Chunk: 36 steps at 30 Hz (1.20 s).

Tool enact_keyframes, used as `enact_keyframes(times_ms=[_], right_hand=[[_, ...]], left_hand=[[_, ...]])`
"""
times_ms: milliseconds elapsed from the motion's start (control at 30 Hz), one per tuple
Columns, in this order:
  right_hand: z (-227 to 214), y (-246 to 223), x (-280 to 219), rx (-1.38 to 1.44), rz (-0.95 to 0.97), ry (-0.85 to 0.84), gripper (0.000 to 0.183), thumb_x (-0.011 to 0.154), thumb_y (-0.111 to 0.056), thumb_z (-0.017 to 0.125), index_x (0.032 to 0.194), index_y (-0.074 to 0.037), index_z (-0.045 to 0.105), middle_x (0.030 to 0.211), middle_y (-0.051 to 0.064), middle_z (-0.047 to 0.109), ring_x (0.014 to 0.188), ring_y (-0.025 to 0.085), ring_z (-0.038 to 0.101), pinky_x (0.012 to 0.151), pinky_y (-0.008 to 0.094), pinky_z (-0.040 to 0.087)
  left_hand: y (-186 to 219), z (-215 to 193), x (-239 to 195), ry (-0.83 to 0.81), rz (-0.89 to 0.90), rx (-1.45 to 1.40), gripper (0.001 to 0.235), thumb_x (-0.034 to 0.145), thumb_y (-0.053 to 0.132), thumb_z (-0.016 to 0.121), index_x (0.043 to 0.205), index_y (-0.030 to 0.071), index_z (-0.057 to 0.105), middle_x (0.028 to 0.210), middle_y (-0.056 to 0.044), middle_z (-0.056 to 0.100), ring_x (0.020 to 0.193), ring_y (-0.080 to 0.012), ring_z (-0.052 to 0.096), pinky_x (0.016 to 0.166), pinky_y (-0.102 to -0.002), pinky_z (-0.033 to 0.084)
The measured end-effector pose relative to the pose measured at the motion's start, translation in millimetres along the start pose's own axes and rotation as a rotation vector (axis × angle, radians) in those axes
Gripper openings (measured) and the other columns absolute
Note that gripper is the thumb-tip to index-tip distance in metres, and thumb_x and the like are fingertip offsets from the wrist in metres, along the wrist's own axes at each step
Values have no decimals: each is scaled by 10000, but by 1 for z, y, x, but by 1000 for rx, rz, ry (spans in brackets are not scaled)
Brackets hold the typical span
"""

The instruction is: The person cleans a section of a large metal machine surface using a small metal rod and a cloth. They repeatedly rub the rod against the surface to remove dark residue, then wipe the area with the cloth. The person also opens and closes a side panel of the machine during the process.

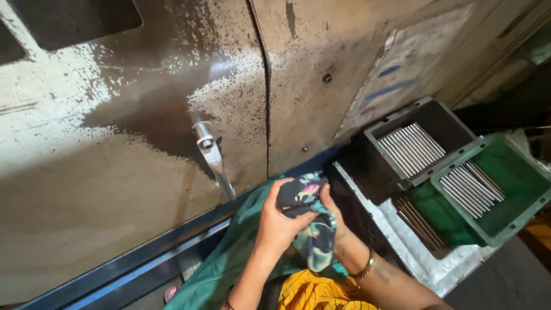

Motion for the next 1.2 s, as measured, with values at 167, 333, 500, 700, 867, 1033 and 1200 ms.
enact_keyframes(times_ms=[167, 333, 500, 700, 867, 1033, 1200], right_hand=[[0, 28, -8, -321, -282, 54, 766, 882, -700, 399, 1314, -82, 537, 1135, 77, 683, 1005, 200, 693, 856, 361, 570], [2, 43, -1, -893, -657, -30, 799, 1071, -618, 339, 1526, 35, 264, 1387, 137, 488, 1273, 219, 492, 1089, 359, 411], [16, 34, -6, -1346, -686, -107, 773, 1135, -385, 388, 1593, 65, -44, 1547, 255, 376, 1450, 325, 393, 1200, 387, 290], [41, 7, -17, -1764, -591, -15, 643, 1040, -213, 599, 1478, 89, 237, 1376, 341, 511, 1302, 453, 530, 1055, 418, 444], [70, -41, -32, -1900, -475, 21, 334, 931, -200, 706, 1222, -71, 605, 1109, 167, 702, 1068, 368, 686, 854, 416, 570], [80, -73, -47, -2166, -199, 139, 512, 883, -303, 704, 1358, -156, 585, 1155, 114, 707, 1066, 349, 667, 819, 457, 550], [66, -86, -51, -2320, 43, 363, 576, 888, -365, 662, 1431, -209, 551, 1211, 89, 700, 1090, 336, 661, 820, 486, 548]], left_hand=[[-31, -7, 8, 75, 95, -82, 439, 723, 22, 882, 1100, 33, 658, 967, -18, 724, 893, -84, 670, 800, -250, 559], [-54, -9, 13, 68, 75, -402, 312, 772, -10, 831, 1037, 28, 670, 940, 3, 697, 861, -80, 641, 782, -245, 531], [-50, -20, 6, 118, 197, -247, 204, 840, 37, 810, 993, 23, 676, 903, 21, 656, 840, -59, 594, 768, -221, 494], [-29, -30, 0, 219, -125, 43, 271, 743, 11, 758, 1005, 66, 719, 784, -47, 727, 636, -158, 674, 533, -320, 525], [-3, -31, -2, 178, 97, 597, 413, 724, 120, 783, 1128, 167, 708, 1119, -36, 749, 945, -260, 776, 796, -351, 620], [-8, -13, -7, -294, 64, 1265, 987, 600, 391, 952, 1464, 254, 495, 1615, -126, 293, 1460, -490, 197, 1110, -761, 66], [-16, -5, -10, -518, -108, 1349, 1173, 618, 414, 928, 1606, 264, 313, 1720, -131, 58, 1505, -447, -15, 1150, -694, -49]])
Point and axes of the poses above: each hand's wrist, its own x-axis towards the middle knuckle, its own z-axis out of the palm, y = z × x, the point moved 1 cm from there along x, towards the middle knuckle
